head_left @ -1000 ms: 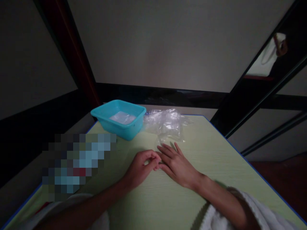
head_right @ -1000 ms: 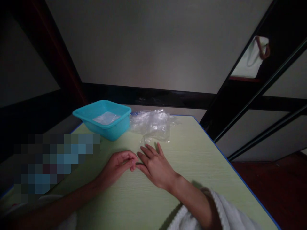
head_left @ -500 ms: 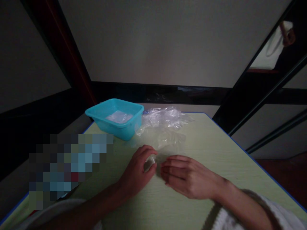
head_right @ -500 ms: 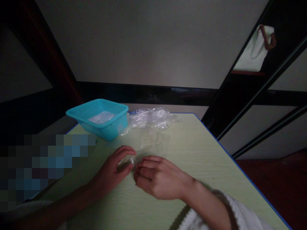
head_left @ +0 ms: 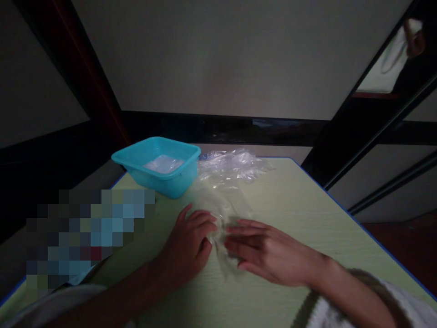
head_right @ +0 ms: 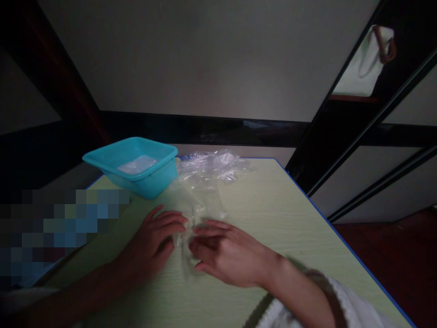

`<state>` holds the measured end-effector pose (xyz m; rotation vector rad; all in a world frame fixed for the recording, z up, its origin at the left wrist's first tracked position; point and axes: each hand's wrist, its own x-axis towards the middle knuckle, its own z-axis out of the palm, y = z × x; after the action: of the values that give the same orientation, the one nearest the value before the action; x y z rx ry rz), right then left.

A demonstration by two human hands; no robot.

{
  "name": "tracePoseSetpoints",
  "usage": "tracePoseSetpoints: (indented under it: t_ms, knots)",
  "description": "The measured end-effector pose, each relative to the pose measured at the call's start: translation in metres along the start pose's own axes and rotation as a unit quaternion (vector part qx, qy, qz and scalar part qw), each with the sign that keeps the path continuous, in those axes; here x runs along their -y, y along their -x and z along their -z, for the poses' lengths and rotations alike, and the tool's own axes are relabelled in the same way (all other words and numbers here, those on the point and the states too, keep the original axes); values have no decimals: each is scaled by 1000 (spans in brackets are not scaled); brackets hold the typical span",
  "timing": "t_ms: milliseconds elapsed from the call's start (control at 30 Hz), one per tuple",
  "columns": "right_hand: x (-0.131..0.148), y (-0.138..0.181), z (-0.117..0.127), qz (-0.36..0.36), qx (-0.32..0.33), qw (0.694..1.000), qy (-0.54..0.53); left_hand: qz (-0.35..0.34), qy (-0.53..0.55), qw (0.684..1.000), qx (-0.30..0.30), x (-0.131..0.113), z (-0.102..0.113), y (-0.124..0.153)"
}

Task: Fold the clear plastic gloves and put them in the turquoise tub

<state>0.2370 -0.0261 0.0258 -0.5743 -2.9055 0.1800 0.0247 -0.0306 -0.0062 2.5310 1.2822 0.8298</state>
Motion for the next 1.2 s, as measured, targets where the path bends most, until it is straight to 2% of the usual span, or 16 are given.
tracePoseSetpoints:
  t_ms: [100, 167, 233, 400, 500, 667, 767, 867, 967, 1033, 1100, 1200]
  knots:
    - [5, 0, -1, 52, -35, 998, -17, 2, -7, 1000, -27, 3, 2, 0]
    - [2, 0, -1, 42, -60, 997, -8, -10, -10, 999, -33, 1, 3, 0]
    - [-4, 0, 0, 3, -66, 998, 7, -47, -3, 999, -19, -5, 5, 1]
    - [-20, 0, -2, -108, -31, 993, 34, -146, -3, 985, 95, -22, 8, 5]
    - [-22, 0, -2, -110, -11, 993, 38, -163, -3, 973, 163, -25, 9, 7]
    - [-23, -1, -2, -104, -4, 994, 39, -171, 6, 961, 215, -23, 12, 6]
    - [-25, -1, -3, -97, -4, 995, 31, -198, 27, 958, 207, -23, 14, 6]
    - [-25, -1, -4, -82, -13, 997, 11, -221, 62, 960, 158, -23, 14, 8]
    - [-21, -2, -4, -56, -25, 998, -22, -215, 75, 969, 99, -23, 12, 8]
    - [-18, -3, -5, -47, -35, 997, -54, -207, 66, 973, 82, -25, 11, 7]
    - [-17, -5, -8, -40, -43, 995, -86, -212, 49, 971, 101, -28, 12, 5]
    - [-17, -8, -13, -33, -31, 992, -115, -222, 22, 955, 196, -32, 15, 3]
